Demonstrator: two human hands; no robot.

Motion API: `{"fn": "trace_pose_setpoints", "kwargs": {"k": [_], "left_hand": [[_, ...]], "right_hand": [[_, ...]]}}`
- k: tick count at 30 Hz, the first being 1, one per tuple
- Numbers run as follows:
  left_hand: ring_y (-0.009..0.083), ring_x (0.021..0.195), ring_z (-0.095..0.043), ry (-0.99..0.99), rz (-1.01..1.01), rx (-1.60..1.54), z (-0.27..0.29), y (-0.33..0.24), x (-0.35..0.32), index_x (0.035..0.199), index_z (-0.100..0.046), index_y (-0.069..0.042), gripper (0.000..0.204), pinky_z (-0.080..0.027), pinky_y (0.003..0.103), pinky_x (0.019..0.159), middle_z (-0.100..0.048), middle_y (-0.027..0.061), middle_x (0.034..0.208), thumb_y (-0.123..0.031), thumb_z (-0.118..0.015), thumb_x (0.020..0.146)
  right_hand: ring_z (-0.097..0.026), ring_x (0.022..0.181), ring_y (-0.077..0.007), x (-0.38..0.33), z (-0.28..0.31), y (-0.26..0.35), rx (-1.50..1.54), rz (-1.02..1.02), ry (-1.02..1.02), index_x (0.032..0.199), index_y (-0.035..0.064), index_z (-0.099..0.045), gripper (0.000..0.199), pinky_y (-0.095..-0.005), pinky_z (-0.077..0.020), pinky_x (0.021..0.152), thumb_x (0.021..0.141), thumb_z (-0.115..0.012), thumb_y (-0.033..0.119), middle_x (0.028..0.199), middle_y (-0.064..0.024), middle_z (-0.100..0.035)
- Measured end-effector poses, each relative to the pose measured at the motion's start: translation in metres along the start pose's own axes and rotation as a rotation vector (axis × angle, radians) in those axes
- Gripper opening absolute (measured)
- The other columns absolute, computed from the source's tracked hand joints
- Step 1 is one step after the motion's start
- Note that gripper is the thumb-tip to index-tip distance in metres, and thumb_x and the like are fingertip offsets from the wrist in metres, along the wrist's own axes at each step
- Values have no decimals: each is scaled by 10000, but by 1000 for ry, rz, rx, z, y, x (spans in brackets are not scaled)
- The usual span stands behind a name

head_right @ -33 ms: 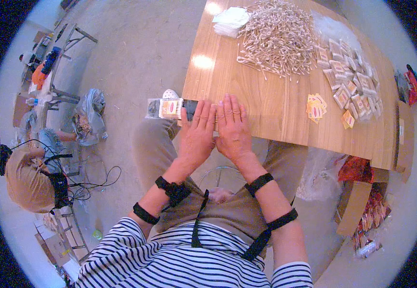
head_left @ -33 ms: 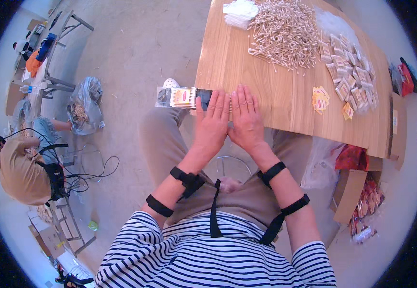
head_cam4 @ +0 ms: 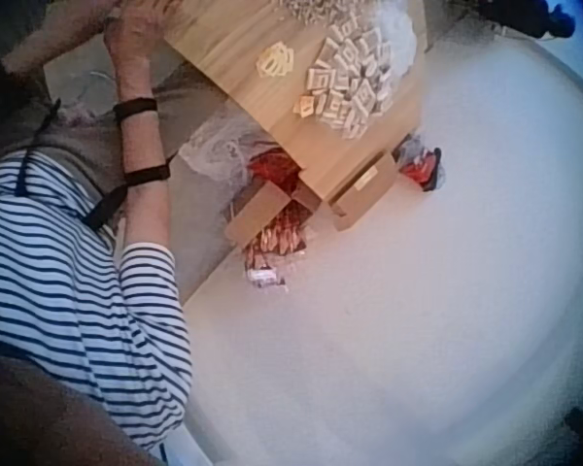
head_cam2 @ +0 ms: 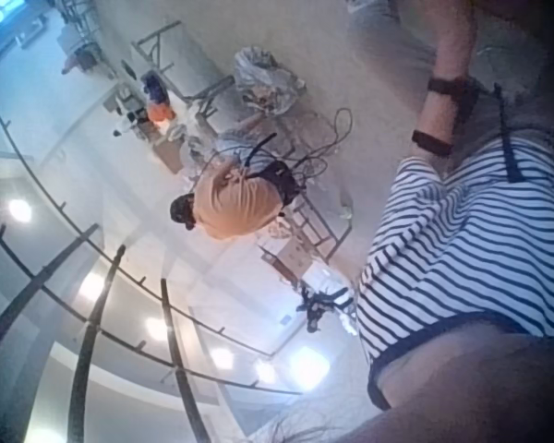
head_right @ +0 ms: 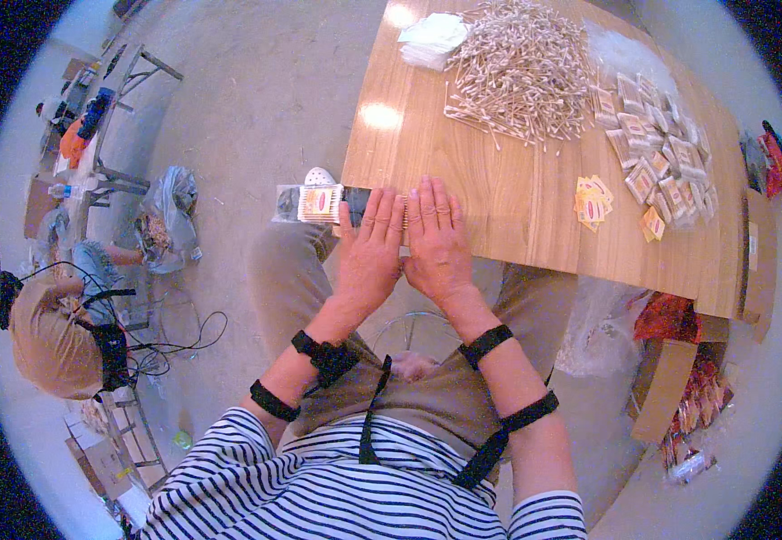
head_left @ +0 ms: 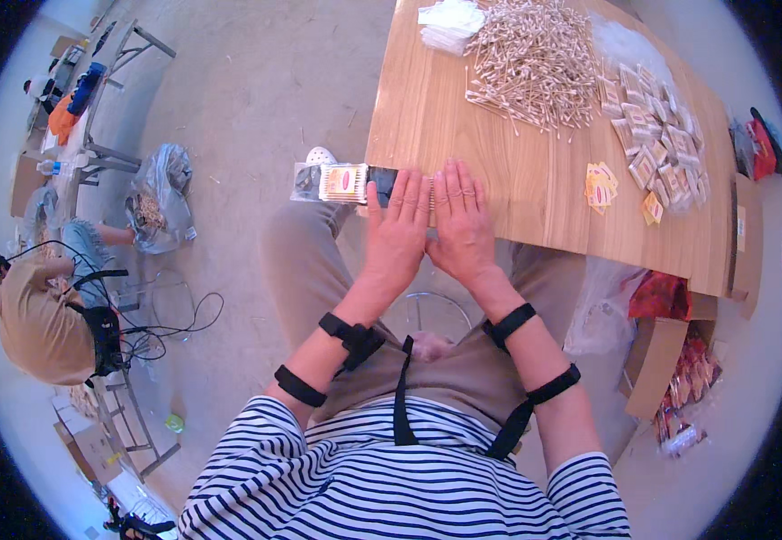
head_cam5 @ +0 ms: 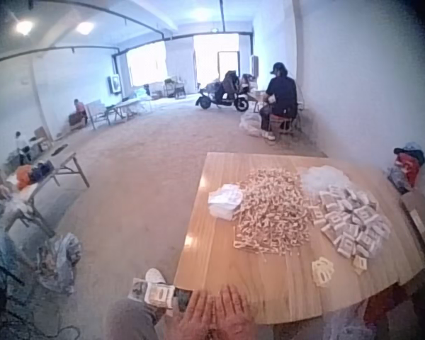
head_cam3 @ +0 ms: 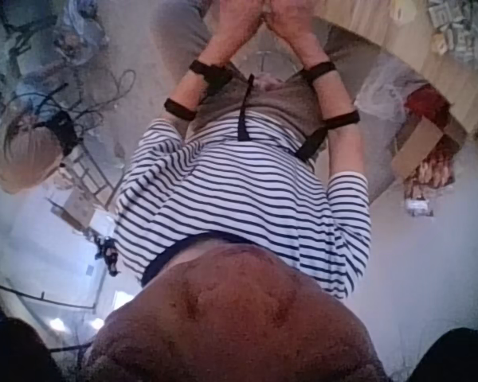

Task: The person is counting and packing small wooden cotton swabs or sticks into individual paper or plastic packets.

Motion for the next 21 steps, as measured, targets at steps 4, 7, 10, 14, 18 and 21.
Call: {"fn": "trace_pose_setpoints", "kwargs": {"k": [4, 7, 10, 14, 18, 21], "left_hand": [[274, 1506, -222, 33, 23, -40, 3, -3, 2, 1497, -329, 4, 940, -61, 634, 1184, -282, 152, 1597, -153, -757, 675], [277, 1507, -220, 102, 19, 12, 5, -4, 3, 1502, -312, 5, 991, -57, 635, 1184, -279, 151, 1597, -155, -785, 647], [281, 1509, -213, 100, 33, -44, 5, -4, 3, 1504, -300, 5, 1053, -60, 635, 1185, -270, 152, 1601, -168, -821, 605], [280, 1513, -199, 102, 42, -21, 5, -3, 3, 1508, -292, 1, 1102, -60, 635, 1185, -263, 150, 1603, -194, -847, 576], [278, 1515, -192, 131, 14, 62, 4, -3, 2, 1509, -301, -1, 1079, -62, 651, 1176, -258, 144, 1608, -218, -840, 601], [272, 1498, -248, 103, 55, -118, 14, -6, 3, 1473, -375, 23, 792, -91, 663, 1167, -325, 160, 1575, -149, -679, 762]], "right_hand": [[-206, 1494, -358, -5, 1, -7, 64, -117, 58, 1470, -50, -325, 1004, -517, -179, 1207, 645, -825, 226, 1574, -223, -277], [-182, 1503, -347, -11, 13, -13, -12, -210, 81, 1486, -44, -298, 1093, -549, -164, 1201, 625, -870, 311, 1587, -214, -254], [-172, 1505, -343, -14, 15, -14, -55, -199, 73, 1491, -34, -300, 1156, -564, -155, 1198, 593, -893, 390, 1596, -209, -235], [-172, 1507, -334, -11, 15, -12, -74, -197, 96, 1497, -23, -302, 1147, -563, -148, 1200, 600, -887, 387, 1600, -196, -237], [-171, 1510, -319, -7, 22, -12, -87, -166, 150, 1501, -9, -311, 1125, -556, -134, 1208, 612, -875, 389, 1600, -173, -250], [-176, 1509, -317, -4, 10, -6, -91, -106, 134, 1501, 0, -314, 1105, -533, -136, 1215, 622, -869, 374, 1600, -168, -253]]}}
Point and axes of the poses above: each hand's wrist, its own x-axis towards the middle knuckle, its own z-axis out of the back of the hand, y = z × x, the point moved 3 cm from there along x, towards the middle knuckle
